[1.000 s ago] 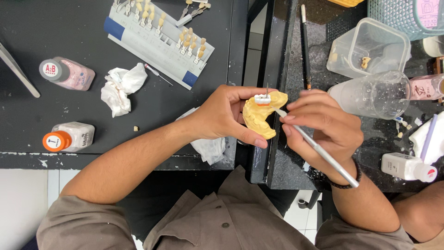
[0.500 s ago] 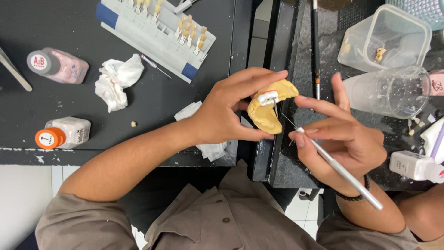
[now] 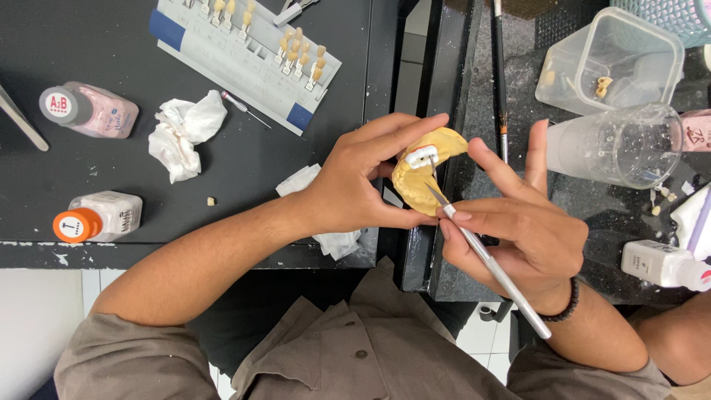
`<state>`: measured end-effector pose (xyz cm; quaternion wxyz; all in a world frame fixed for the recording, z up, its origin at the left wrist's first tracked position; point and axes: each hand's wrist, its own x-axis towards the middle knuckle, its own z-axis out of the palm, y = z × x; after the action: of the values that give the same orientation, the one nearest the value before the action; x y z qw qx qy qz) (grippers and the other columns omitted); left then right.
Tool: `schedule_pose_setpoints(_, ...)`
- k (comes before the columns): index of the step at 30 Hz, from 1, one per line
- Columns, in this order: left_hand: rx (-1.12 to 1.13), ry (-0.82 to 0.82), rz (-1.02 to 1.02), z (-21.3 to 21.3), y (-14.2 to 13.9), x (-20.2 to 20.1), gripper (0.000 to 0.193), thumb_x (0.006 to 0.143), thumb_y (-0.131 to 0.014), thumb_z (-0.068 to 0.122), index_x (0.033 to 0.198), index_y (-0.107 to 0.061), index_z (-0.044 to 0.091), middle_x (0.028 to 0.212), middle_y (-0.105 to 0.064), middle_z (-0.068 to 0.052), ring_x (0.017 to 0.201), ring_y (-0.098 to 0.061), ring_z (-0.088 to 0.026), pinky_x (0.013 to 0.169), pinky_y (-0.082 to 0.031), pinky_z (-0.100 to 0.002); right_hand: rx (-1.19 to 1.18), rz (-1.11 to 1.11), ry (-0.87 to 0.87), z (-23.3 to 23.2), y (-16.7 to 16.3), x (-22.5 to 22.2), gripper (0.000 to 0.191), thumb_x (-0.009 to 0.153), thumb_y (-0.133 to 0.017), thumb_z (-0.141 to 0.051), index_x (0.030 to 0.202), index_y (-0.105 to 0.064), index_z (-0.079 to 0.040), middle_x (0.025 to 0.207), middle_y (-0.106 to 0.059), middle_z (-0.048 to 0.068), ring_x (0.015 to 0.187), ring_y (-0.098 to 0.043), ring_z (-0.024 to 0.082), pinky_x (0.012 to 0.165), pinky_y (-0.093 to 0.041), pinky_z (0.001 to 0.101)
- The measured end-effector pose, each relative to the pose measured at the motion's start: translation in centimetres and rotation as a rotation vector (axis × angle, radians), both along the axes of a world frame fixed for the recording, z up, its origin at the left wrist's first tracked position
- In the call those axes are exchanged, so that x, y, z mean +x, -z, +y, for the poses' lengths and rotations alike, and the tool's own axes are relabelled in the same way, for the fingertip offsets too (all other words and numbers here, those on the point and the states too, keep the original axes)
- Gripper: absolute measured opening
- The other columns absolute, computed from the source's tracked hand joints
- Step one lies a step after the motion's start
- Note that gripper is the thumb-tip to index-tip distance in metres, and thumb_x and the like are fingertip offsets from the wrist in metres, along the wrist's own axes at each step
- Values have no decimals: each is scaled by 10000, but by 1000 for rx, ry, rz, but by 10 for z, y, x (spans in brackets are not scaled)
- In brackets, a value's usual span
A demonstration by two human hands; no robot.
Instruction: The person holds a yellow dental plaster model with a partial denture and uses a metal carving tool to shape and trim the white dental material on the teeth. They then use a brush to apply and smooth white porcelain powder over the denture teeth, reloading powder from the bench, and finally set the model down and wipe the brush on a tissue.
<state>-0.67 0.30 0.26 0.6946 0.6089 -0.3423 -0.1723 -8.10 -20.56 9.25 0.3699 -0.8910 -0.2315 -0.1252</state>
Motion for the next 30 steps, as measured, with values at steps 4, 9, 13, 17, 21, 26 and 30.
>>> schedule_pose_setpoints(4, 2, 28, 1, -1, 1, -2, 976, 823, -957, 120, 1623, -398, 118, 1457, -519, -61, 1270, -626, -132, 1037, -607, -270, 55, 2, 16, 1, 3, -2, 162, 881, -764, 54, 917, -628, -24, 855, -750, 106, 1264, -633, 424, 1280, -206, 662)
schedule_pose_setpoints(9, 44, 57, -2, -4, 2, -3, 983, 814, -957, 129, 1615, -387, 118, 1443, -519, -62, 1237, -640, -123, 990, -614, -265, 81, 23, 10, 1, 10, -4, 146, 927, -764, 45, 950, -627, 0, 925, -764, 160, 1238, -677, 412, 1215, -401, 605)
schedule_pose_setpoints(13, 8, 58, 4, -2, 2, -2, 989, 831, -959, 126, 1628, -373, 115, 1455, -509, -65, 1278, -624, -135, 1045, -603, -277, 76, 5, 29, 0, 8, -5, 154, 928, -748, 35, 948, -599, 3, 914, -751, 160, 1228, -679, 414, 1222, -383, 614)
schedule_pose_setpoints(17, 4, 55, 38, -1, 0, -4, 982, 822, -955, 110, 1624, -390, 105, 1460, -512, -66, 1288, -619, -141, 1053, -603, -289, 67, 0, 36, 1, 7, -5, 155, 933, -748, 34, 946, -598, -2, 914, -754, 159, 1235, -677, 417, 1214, -406, 608)
schedule_pose_setpoints(21, 1, 66, 50, -1, 1, -3, 992, 817, -957, 104, 1629, -386, 101, 1444, -518, -59, 1272, -623, -135, 1064, -602, -291, 70, -54, 39, 1, 5, -2, 146, 900, -708, 43, 910, -570, -2, 855, -741, 150, 1216, -637, 437, 1224, -324, 663)
schedule_pose_setpoints(26, 1, 58, 20, -2, 2, -4, 986, 817, -957, 112, 1621, -386, 100, 1449, -509, -69, 1288, -615, -146, 1071, -589, -287, 116, -18, 26, 5, 3, 0, 145, 899, -712, 40, 914, -572, 5, 862, -743, 160, 1238, -621, 434, 1216, -369, 626)
schedule_pose_setpoints(30, 40, 17, -67, -2, 4, -4, 966, 825, -942, 128, 1617, -389, 108, 1445, -515, -71, 1270, -623, -150, 1022, -603, -268, 91, 33, 54, 7, 2, -1, 161, 871, -762, 47, 881, -602, 30, 848, -757, 174, 1095, -739, 354, 1061, -582, 554)
